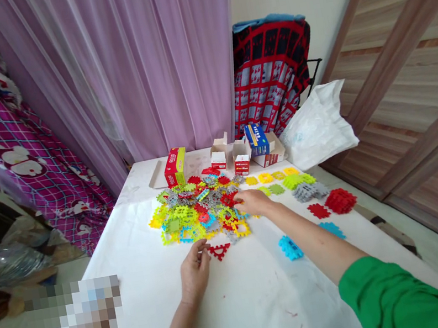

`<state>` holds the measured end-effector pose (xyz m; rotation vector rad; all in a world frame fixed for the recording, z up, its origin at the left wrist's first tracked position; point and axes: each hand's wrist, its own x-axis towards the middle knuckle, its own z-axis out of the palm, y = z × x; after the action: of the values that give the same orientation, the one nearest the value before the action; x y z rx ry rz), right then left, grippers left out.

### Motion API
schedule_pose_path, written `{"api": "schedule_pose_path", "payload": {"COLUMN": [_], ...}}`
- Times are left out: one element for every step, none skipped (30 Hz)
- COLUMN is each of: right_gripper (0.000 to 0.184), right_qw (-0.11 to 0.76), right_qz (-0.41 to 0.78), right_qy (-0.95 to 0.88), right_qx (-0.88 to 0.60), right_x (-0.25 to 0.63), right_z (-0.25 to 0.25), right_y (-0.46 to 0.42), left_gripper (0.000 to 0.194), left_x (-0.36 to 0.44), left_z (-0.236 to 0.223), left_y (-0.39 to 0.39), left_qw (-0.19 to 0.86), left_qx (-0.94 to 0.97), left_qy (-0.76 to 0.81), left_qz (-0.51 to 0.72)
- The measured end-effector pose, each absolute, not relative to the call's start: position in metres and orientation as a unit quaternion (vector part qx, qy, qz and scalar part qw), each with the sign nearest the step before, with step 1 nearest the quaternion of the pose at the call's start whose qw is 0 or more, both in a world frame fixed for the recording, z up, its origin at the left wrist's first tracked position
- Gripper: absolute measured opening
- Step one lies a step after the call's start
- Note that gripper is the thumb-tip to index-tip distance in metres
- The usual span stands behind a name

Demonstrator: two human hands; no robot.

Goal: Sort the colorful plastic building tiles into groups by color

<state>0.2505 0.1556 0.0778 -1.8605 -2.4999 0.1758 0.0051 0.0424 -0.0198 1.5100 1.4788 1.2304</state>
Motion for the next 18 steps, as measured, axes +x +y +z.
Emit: {"api": "schedule_pose_path", "payload": {"right_gripper": [0.035, 0.040, 0.046, 0.051, 0.054, 0.055, 0.052, 0.048, 0.042, 0.037, 0.032, 0.028, 0.024, 0.022, 0.022, 0.022, 0.021, 0.018], "right_qw": [0.016, 0.022, 0.027, 0.029, 0.029, 0.027, 0.027, 0.030, 0.042, 0.074, 0.120, 0.169, 0.211, 0.246, 0.275, 0.304, 0.339, 0.382], "right_qz": [0.051, 0.042, 0.033, 0.026, 0.022, 0.023, 0.028, 0.039, 0.060, 0.097, 0.148, 0.201, 0.246, 0.287, 0.328, 0.372, 0.421, 0.478], "right_qy": [-0.797, -0.792, -0.789, -0.785, -0.781, -0.778, -0.774, -0.769, -0.762, -0.749, -0.729, -0.705, -0.680, -0.654, -0.626, -0.594, -0.552, -0.497], "right_qx": [-0.602, -0.608, -0.613, -0.618, -0.623, -0.627, -0.632, -0.637, -0.644, -0.651, -0.657, -0.659, -0.658, -0.655, -0.651, -0.645, -0.635, -0.615], "right_x": [0.237, 0.225, 0.214, 0.206, 0.199, 0.194, 0.191, 0.189, 0.189, 0.189, 0.191, 0.193, 0.194, 0.196, 0.197, 0.198, 0.197, 0.196], "right_z": [0.076, 0.073, 0.071, 0.068, 0.065, 0.062, 0.060, 0.058, 0.056, 0.055, 0.054, 0.053, 0.052, 0.051, 0.050, 0.049, 0.048, 0.047], "right_y": [0.149, 0.142, 0.137, 0.132, 0.129, 0.127, 0.126, 0.126, 0.126, 0.127, 0.128, 0.128, 0.127, 0.125, 0.122, 0.118, 0.113, 0.107], "left_gripper": [0.029, 0.029, 0.029, 0.029, 0.029, 0.028, 0.028, 0.028, 0.028, 0.028, 0.028, 0.028, 0.028, 0.028, 0.027, 0.026, 0.025, 0.025], "left_x": [0.006, 0.006, 0.006, 0.007, 0.007, 0.007, 0.007, 0.007, 0.007, 0.007, 0.007, 0.007, 0.007, 0.007, 0.007, 0.007, 0.007, 0.008], "left_z": [-0.019, -0.019, -0.018, -0.018, -0.018, -0.019, -0.019, -0.020, -0.020, -0.021, -0.021, -0.021, -0.021, -0.020, -0.020, -0.019, -0.018, -0.017], "left_y": [0.042, 0.042, 0.042, 0.042, 0.042, 0.042, 0.042, 0.042, 0.042, 0.042, 0.042, 0.042, 0.042, 0.042, 0.042, 0.042, 0.042, 0.043], "left_qw": [0.342, 0.342, 0.341, 0.340, 0.339, 0.338, 0.338, 0.338, 0.337, 0.337, 0.337, 0.336, 0.336, 0.336, 0.336, 0.336, 0.336, 0.338], "left_qx": [0.579, 0.580, 0.581, 0.581, 0.581, 0.581, 0.581, 0.581, 0.581, 0.582, 0.583, 0.584, 0.584, 0.584, 0.584, 0.585, 0.584, 0.581], "left_qy": [0.569, 0.570, 0.571, 0.572, 0.572, 0.572, 0.572, 0.571, 0.572, 0.572, 0.572, 0.572, 0.571, 0.571, 0.570, 0.570, 0.570, 0.571], "left_qz": [0.473, 0.472, 0.469, 0.468, 0.469, 0.470, 0.471, 0.471, 0.471, 0.470, 0.469, 0.469, 0.469, 0.470, 0.470, 0.470, 0.470, 0.471]}}
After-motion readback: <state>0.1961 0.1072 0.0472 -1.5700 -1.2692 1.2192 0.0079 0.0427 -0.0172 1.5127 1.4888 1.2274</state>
